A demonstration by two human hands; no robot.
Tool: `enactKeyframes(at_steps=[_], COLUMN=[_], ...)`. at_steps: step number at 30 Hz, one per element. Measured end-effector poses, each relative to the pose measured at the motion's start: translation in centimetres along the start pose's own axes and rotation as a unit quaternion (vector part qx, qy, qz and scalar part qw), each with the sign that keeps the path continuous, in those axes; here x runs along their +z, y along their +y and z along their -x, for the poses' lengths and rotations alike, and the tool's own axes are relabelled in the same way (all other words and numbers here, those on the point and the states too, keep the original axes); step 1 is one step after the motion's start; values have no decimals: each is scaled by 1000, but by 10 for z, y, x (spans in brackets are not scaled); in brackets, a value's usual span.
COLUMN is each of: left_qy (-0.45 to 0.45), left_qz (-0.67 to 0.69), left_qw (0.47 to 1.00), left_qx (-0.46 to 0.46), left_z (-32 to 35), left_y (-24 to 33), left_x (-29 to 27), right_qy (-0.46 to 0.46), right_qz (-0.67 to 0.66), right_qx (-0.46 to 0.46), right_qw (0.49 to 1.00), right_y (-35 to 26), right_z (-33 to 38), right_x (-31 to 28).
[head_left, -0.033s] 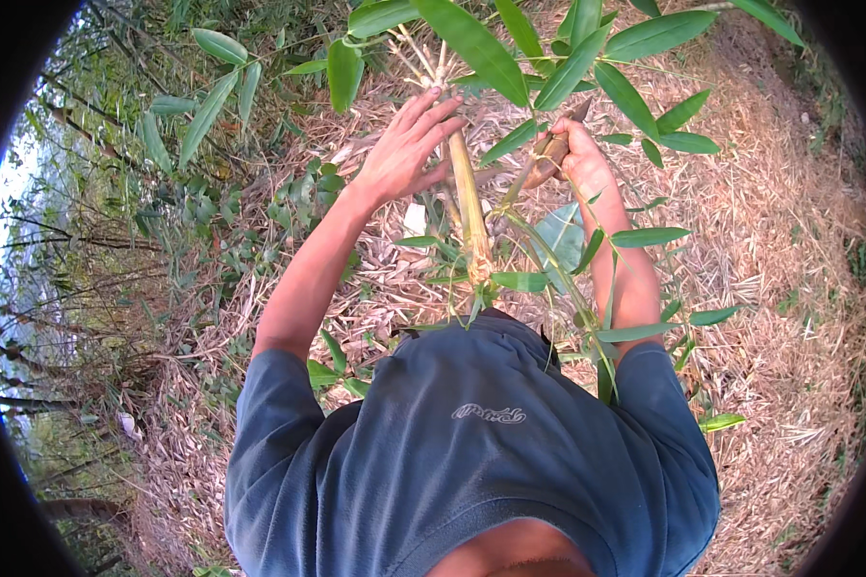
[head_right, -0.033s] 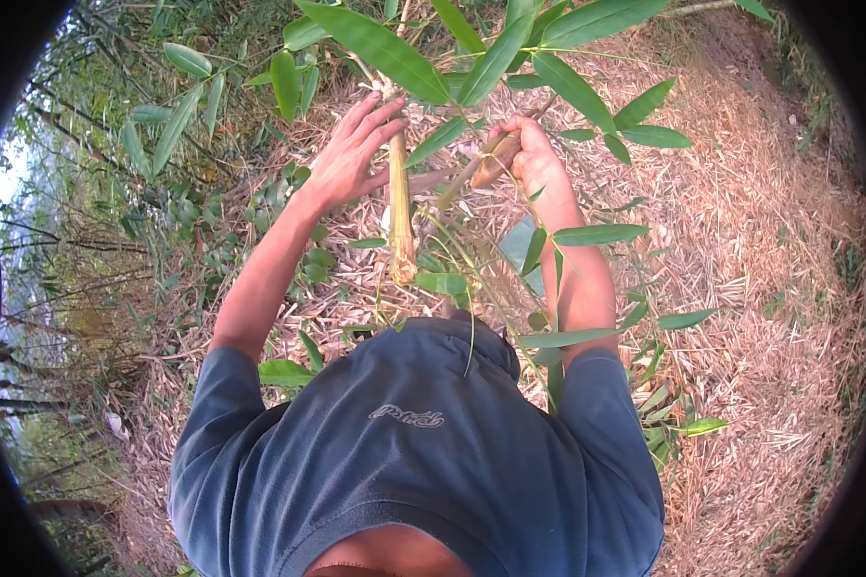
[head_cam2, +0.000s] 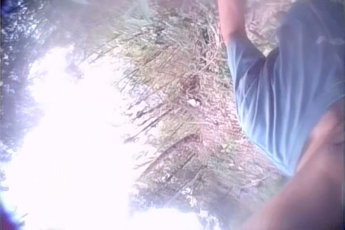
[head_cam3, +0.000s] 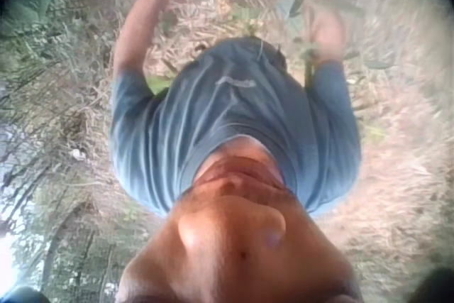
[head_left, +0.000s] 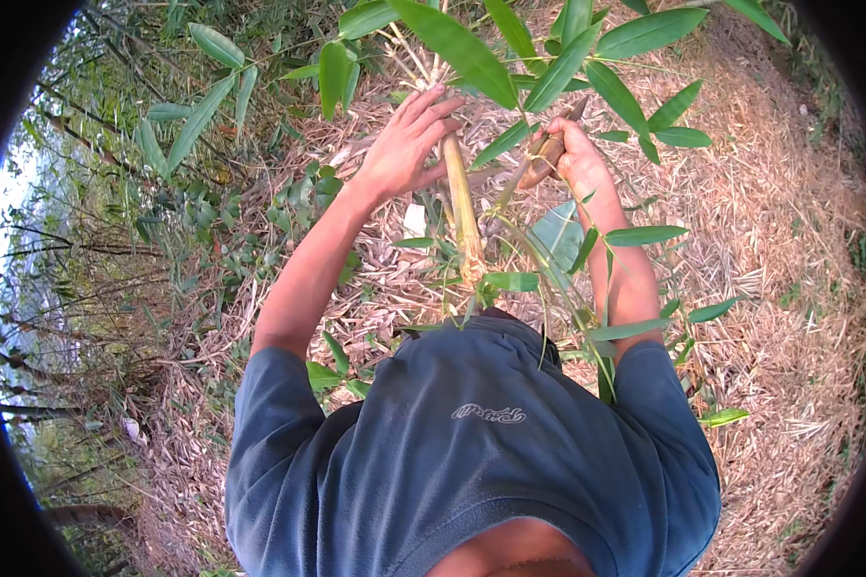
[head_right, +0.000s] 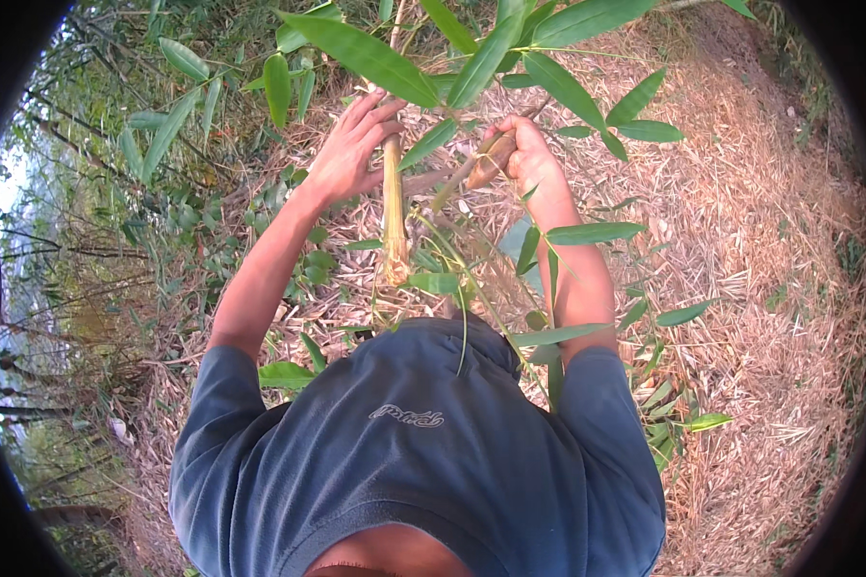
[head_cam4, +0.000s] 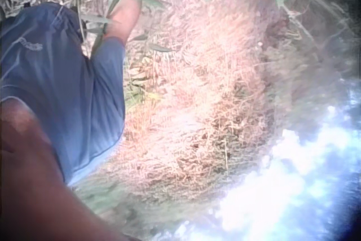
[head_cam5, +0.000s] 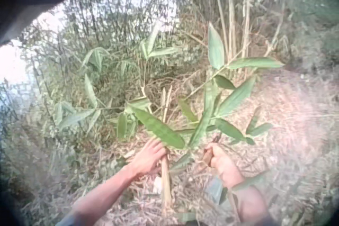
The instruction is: The person uses a machete to cut and process bamboo stalks in a forested area. They first cut a long stalk from the surrounding vegetation, then proceed to chop it into smaller, manageable sections on the ground. The person also strips leaves and branches from the stalks during the process.
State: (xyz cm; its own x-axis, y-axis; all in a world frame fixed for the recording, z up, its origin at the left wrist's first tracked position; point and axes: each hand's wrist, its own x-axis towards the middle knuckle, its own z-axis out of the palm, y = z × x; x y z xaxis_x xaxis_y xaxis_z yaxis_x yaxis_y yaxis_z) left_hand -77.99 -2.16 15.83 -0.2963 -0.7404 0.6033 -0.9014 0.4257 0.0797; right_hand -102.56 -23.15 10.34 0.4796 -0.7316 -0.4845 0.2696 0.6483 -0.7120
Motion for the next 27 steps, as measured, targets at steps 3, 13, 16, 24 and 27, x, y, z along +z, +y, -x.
enactKeyframes(at_steps=[3, 13, 16, 24, 27], left_qy=[-75, -64, -96, 26, 60], left_qz=[105, 230, 241, 321, 391], left_qw=[992, 893, 849, 751, 706], left_qx=[8, -381, -460, -576, -587], left_z=[-32, 11, 30, 33, 51], left_y=[-1, -57, -76, -73, -96], left_x=[14, 129, 142, 172, 206], right_qy=[4, 31, 68, 53, 25], right_qz=[-7, 70, 103, 103, 98], right_qx=[33, -26, -80, -316, -315], right_qw=[999, 997, 989, 942, 944], right_y=[1, -71, -103, -56, -14], right_z=[1, 87, 130, 234, 227], right_x=[-16, -110, -143, -75, -39])
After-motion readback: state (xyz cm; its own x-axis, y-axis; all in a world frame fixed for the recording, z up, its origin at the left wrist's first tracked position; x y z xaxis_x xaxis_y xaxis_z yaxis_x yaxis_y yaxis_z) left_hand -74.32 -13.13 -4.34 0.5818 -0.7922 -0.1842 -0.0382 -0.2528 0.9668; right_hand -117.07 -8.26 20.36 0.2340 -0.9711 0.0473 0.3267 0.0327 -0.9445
